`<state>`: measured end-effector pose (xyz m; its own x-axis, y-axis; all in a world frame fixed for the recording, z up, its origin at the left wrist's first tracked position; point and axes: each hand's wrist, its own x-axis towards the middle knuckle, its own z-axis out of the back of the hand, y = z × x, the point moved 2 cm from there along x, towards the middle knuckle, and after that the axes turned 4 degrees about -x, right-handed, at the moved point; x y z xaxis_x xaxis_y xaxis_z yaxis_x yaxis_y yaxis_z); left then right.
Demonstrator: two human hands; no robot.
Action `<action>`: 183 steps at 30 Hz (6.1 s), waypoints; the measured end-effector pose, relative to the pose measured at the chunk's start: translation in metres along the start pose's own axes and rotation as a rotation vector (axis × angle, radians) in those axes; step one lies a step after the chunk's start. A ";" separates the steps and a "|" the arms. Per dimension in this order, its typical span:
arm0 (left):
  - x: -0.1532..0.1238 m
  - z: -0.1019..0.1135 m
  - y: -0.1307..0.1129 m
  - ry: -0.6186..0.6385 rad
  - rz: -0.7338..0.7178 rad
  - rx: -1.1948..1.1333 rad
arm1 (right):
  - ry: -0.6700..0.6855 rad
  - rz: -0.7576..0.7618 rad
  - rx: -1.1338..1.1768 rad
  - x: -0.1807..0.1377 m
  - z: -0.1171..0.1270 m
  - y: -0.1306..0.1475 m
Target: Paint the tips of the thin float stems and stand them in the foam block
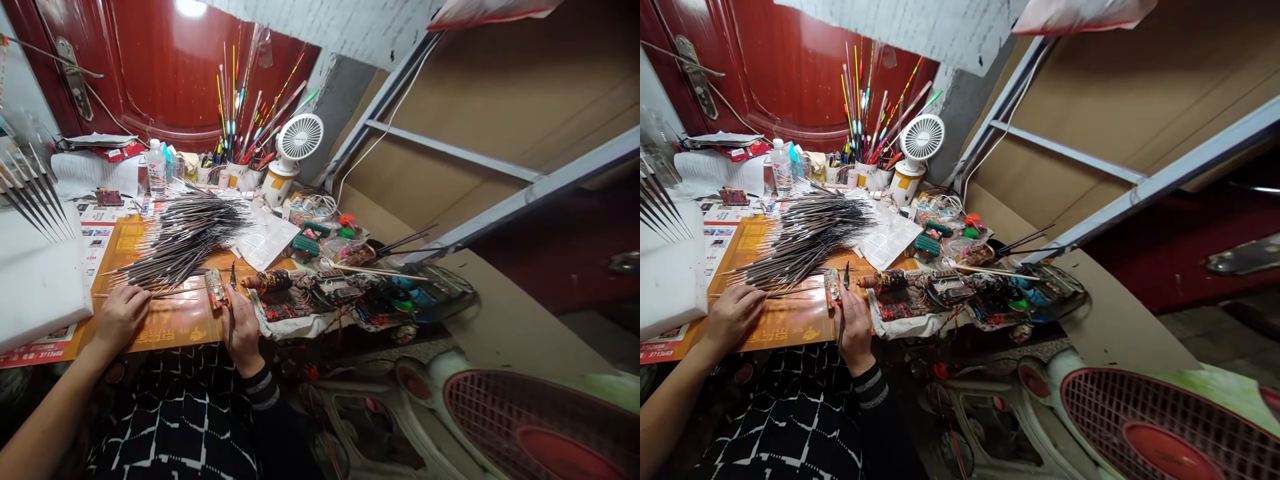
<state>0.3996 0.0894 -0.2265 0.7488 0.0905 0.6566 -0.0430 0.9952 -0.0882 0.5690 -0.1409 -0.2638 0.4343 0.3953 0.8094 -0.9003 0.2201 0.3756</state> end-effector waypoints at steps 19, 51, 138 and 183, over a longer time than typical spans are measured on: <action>0.001 0.004 0.006 -0.035 0.066 -0.046 | 0.018 -0.042 -0.069 -0.001 -0.006 -0.003; -0.005 -0.002 -0.004 0.000 0.127 -0.157 | -0.061 0.235 -0.031 -0.048 -0.005 0.015; -0.011 -0.011 -0.012 0.019 0.152 -0.163 | 0.110 0.376 0.243 -0.052 -0.042 0.072; -0.013 -0.014 -0.011 0.059 0.169 -0.170 | 0.116 0.394 0.143 -0.056 -0.044 0.074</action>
<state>0.3996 0.0770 -0.2441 0.7783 0.2478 0.5770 -0.0628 0.9449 -0.3212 0.4799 -0.1071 -0.3013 0.0493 0.5241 0.8502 -0.9894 -0.0906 0.1132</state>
